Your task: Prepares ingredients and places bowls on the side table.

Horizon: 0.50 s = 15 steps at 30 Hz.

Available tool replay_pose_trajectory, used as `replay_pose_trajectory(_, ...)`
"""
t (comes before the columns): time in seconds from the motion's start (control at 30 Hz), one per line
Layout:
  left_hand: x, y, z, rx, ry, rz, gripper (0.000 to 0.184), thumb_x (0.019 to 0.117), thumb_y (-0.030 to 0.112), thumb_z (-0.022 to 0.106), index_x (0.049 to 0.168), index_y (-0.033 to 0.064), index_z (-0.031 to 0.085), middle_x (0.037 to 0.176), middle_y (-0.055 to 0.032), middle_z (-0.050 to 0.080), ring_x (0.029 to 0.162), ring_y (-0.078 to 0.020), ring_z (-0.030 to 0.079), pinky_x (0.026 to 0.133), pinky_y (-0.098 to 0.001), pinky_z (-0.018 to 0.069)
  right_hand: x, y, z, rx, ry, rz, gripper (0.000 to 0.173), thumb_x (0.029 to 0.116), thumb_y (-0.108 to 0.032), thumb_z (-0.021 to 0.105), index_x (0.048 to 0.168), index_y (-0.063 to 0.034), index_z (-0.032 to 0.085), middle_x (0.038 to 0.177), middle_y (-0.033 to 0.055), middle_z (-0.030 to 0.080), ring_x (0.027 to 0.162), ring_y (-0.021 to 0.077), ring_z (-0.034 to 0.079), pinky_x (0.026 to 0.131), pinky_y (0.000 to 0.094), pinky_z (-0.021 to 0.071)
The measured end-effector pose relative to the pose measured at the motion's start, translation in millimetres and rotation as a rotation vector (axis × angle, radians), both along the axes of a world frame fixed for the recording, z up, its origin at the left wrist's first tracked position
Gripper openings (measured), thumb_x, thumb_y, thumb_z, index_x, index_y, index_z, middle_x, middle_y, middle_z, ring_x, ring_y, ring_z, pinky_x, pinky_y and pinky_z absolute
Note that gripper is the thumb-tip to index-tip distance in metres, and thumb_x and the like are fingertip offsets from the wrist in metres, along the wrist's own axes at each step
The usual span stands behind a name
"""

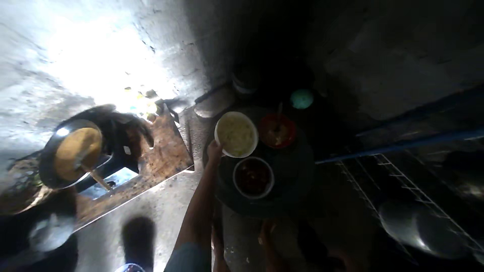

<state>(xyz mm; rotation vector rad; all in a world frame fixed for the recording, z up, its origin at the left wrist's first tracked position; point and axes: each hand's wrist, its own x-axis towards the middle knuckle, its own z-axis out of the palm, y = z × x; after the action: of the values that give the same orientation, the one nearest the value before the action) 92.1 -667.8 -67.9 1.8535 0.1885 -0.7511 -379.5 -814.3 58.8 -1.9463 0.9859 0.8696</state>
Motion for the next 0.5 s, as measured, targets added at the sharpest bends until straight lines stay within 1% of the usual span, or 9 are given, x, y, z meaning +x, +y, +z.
replay_pose_trajectory(0.03, -9, 4, -1, 0.004, 0.006, 0.023, 0.044, 0.1053, 0.023, 0.059, 0.144, 0.0033, 0.051, 0.123, -0.0261, 0.064, 0.093, -0.0317, 0.071, 0.078, -0.0454, 0.0611, -18, -20, -23, 0.036, -0.14, 0.031, 0.033, 0.0956, -0.004, 0.063, 0.125, 0.0109, 0.064, 0.13, 0.0322, 0.063, 0.12, 0.0447, 0.063, 0.103, 0.0558, 0.0521)
replay_pose_trajectory(0.07, -25, 11, -1, 0.004, 0.023, 0.038, 0.047, 0.1071, 0.029, 0.055, 0.147, 0.005, 0.049, 0.124, -0.025, 0.065, 0.093, -0.0304, 0.071, 0.078, -0.0443, 0.0599, -19, -34, -31, 0.083, -0.179, -0.008, 0.035, 0.0952, -0.006, 0.066, 0.127, 0.0078, 0.065, 0.132, 0.0293, 0.063, 0.122, 0.0417, 0.063, 0.106, 0.0549, 0.0501)
replay_pose_trajectory(0.13, -68, 31, -5, 0.009, 0.045, 0.015, 0.049, 0.1091, 0.034, 0.049, 0.147, 0.0022, 0.049, 0.127, -0.0248, 0.063, 0.099, -0.0303, 0.069, 0.083, -0.0451, 0.0577, 7, -51, -21, 0.096, -0.245, -0.134, 0.033, 0.0902, 0.002, 0.069, 0.123, 0.0067, 0.068, 0.13, 0.0254, 0.065, 0.122, 0.035, 0.063, 0.108, 0.0485, 0.049)
replay_pose_trajectory(0.17, -92, 41, -9, 0.013, 0.042, -0.004, 0.048, 0.1087, 0.031, 0.05, 0.145, -0.0005, 0.05, 0.126, -0.0256, 0.063, 0.099, -0.0305, 0.068, 0.084, -0.0455, 0.0575, 25, -60, -14, 0.074, -0.308, -0.16, 0.033, 0.0889, 0.005, 0.069, 0.122, 0.0072, 0.068, 0.129, 0.0246, 0.065, 0.122, 0.0328, 0.063, 0.108, 0.0457, 0.0494)
replay_pose_trajectory(0.23, -137, 53, -10, 0.003, 0.094, -0.005, 0.047, 0.1079, 0.024, 0.053, 0.145, -0.0036, 0.048, 0.129, -0.0275, 0.062, 0.103, -0.0312, 0.068, 0.088, -0.0453, 0.0576, 62, -76, -2, -0.005, -0.436, -0.157, 0.034, 0.0897, 0.006, 0.067, 0.123, 0.0093, 0.067, 0.131, 0.0258, 0.064, 0.124, 0.0327, 0.062, 0.109, 0.0451, 0.0491)
replay_pose_trajectory(0.3, -169, 54, -11, -0.035, 0.138, 0.026, 0.047, 0.1056, 0.015, 0.057, 0.148, -0.0026, 0.045, 0.126, -0.027, 0.062, 0.098, -0.0282, 0.068, 0.084, -0.0413, 0.0583, 103, -92, -6, -0.113, -0.533, -0.111, 0.032, 0.0912, 0.006, 0.065, 0.123, 0.0101, 0.066, 0.133, 0.0276, 0.063, 0.127, 0.035, 0.061, 0.11, 0.0458, 0.048)
replay_pose_trajectory(0.37, -185, 52, -17, -0.068, 0.165, 0.073, 0.053, 0.1018, 0.008, 0.062, 0.151, -0.0002, 0.043, 0.117, -0.0254, 0.064, 0.091, -0.0248, 0.068, 0.08, -0.0382, 0.059, 145, -107, -31, -0.207, -0.502, -0.052, 0.032, 0.0958, 0.0, 0.063, 0.126, 0.007, 0.066, 0.143, 0.0268, 0.057, 0.134, 0.0363, 0.055, 0.114, 0.0463, 0.0441)
replay_pose_trajectory(0.47, -194, 51, -32, -0.103, 0.186, 0.121, 0.056, 0.0989, 0.003, 0.064, 0.151, -0.0003, 0.043, 0.11, -0.0238, 0.064, 0.086, -0.0237, 0.068, 0.076, -0.0385, 0.0599, 186, -105, -109, -0.382, -0.355, 0.027, 0.042, 0.1, -0.018, 0.063, 0.141, -0.0073, 0.061, 0.161, 0.0201, 0.04, 0.146, 0.0387, 0.043, 0.118, 0.0537, 0.0378)
replay_pose_trajectory(0.5, -195, 50, -36, -0.113, 0.19, 0.129, 0.054, 0.099, 0.002, 0.063, 0.149, -0.0012, 0.044, 0.111, -0.0237, 0.064, 0.087, -0.024, 0.068, 0.076, -0.0388, 0.0597, 194, -92, -128, -0.447, -0.329, 0.048, 0.045, 0.0999, -0.021, 0.063, 0.143, -0.0105, 0.06, 0.162, 0.0188, 0.039, 0.147, 0.0396, 0.04, 0.119, 0.0549, 0.0356)
